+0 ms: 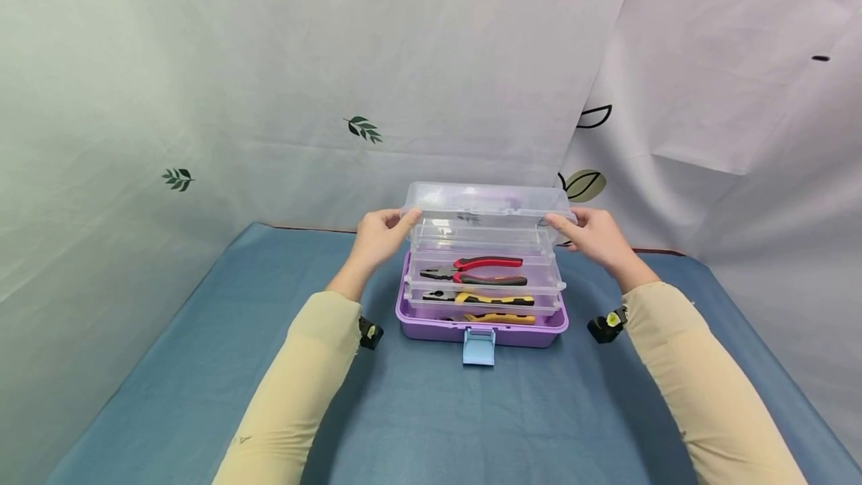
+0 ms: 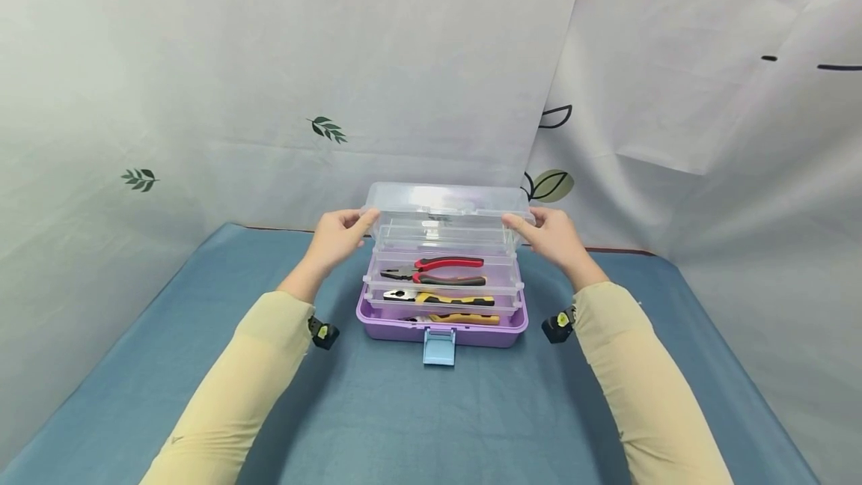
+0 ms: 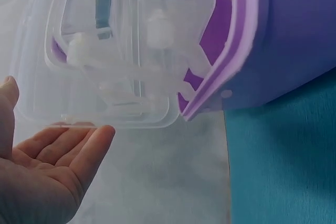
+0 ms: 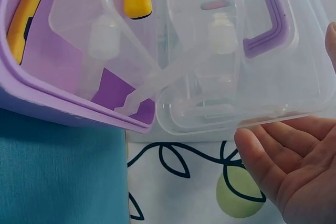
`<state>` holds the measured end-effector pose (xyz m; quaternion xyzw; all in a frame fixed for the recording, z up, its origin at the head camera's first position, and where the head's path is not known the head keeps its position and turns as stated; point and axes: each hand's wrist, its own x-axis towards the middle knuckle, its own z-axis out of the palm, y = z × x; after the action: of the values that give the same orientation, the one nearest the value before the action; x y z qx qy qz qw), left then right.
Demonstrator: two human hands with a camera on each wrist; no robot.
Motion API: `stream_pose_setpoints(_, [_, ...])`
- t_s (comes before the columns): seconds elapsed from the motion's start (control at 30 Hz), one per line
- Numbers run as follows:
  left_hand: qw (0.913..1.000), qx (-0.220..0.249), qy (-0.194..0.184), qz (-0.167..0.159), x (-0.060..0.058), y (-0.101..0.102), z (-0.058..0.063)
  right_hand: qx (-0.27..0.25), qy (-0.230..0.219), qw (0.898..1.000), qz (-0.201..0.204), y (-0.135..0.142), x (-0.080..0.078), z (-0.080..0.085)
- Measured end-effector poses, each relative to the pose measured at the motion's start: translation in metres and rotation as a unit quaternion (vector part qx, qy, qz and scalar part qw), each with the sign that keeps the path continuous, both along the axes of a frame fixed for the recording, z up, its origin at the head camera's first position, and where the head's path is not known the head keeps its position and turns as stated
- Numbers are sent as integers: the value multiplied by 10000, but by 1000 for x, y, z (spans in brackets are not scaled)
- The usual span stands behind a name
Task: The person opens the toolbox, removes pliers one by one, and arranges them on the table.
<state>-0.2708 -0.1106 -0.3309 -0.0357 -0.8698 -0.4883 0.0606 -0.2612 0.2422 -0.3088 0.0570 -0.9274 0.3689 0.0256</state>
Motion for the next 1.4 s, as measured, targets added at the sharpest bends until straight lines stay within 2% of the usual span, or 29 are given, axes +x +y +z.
stream_pose_setpoints(0.23, [9993,-199,15,-308,-2,4,-3,-34,-4,9998,-205,-1,-4,-1])
stream_pose_setpoints(0.5, [9979,71,-129,-634,-4,4,-6,35,-108,9994,-320,-2,-12,-3])
stream_pose_setpoints(0.7, [9944,608,-262,-828,-8,3,-10,-28,-342,9994,-93,-1,-17,-1])
stream_pose_setpoints(0.9, [9875,1107,-425,-1042,-9,1,-10,-648,-696,9953,188,1,-18,-3])
stream_pose_setpoints(0.97, [9845,1240,-564,-1102,-5,2,-3,-926,-752,9922,362,3,-19,-5])
stream_pose_setpoints(1.13, [9824,1362,-645,-1103,-6,3,-5,-1322,-918,9849,635,4,-19,-10])
stream_pose_setpoints(1.2, [9828,1384,-565,-1082,-12,3,-13,-1339,-989,9839,647,3,-18,-10])
stream_pose_setpoints(1.4, [9812,1458,-525,-1153,-15,3,-13,-1419,-1159,9805,716,3,-19,-11])
